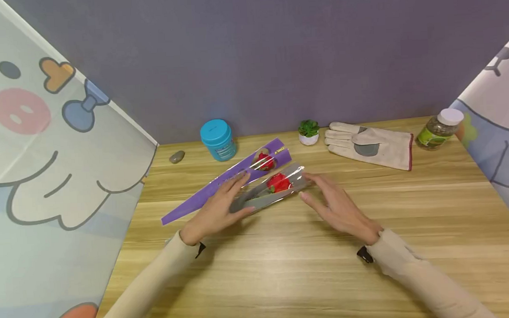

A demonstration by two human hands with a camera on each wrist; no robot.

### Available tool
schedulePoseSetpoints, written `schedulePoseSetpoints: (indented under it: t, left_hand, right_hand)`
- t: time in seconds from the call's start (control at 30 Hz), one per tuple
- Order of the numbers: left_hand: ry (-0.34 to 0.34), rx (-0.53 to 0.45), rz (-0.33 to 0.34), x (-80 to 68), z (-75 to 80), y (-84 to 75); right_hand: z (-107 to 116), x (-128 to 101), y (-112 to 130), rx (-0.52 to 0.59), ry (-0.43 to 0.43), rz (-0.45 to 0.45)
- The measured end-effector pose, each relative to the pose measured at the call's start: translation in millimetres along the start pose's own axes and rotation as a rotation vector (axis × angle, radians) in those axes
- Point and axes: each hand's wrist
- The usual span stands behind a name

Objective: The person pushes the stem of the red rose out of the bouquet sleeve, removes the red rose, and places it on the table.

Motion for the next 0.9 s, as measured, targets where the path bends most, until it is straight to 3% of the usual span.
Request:
schedulePoseSetpoints:
  t: [0.13, 0.27, 0.37, 0.5, 0.67, 0.9]
  left_hand:
    - [0.014, -0.12, 0.026, -6.4, 5.2, 7.0]
    - [0.052, -0.267, 0.063, -11.1, 10.2, 13.5]
    - [0.093, -0.387, 0.118, -13.2, 13.6, 18.8]
    - [0.14, -0.495, 0.211, -12.5, 15.8, 26.5]
    - [0.169, -0.592, 0.284, -9.4, 18.1, 31.0]
    - [0.185, -0.632, 0.36, -3.2, 19.1, 31.2]
  right_hand:
    - [-8.3, 3.0, 6.3, 0.29, 0.055, -0.11]
    - [-17.3, 3.7, 11.0, 0.622, 0.198, -0.287]
    - [-25.7, 2.8, 15.7, 0.8, 0.291, -0.405]
    - [-39.5, 0.8, 24.4, 0.953, 0.376, -0.511]
    - [-55.2, 2.0, 35.8, 1.076, 0.436, -0.568]
    - [-73.6, 6.7, 42.5, 1.232, 0.379, -0.612]
Point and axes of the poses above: each hand's wrist, its own x-axis towards the middle knuckle, its own z-axis out of the back of the hand, y = z × x, and after that the axes turned 1 degree about -z, right-handed
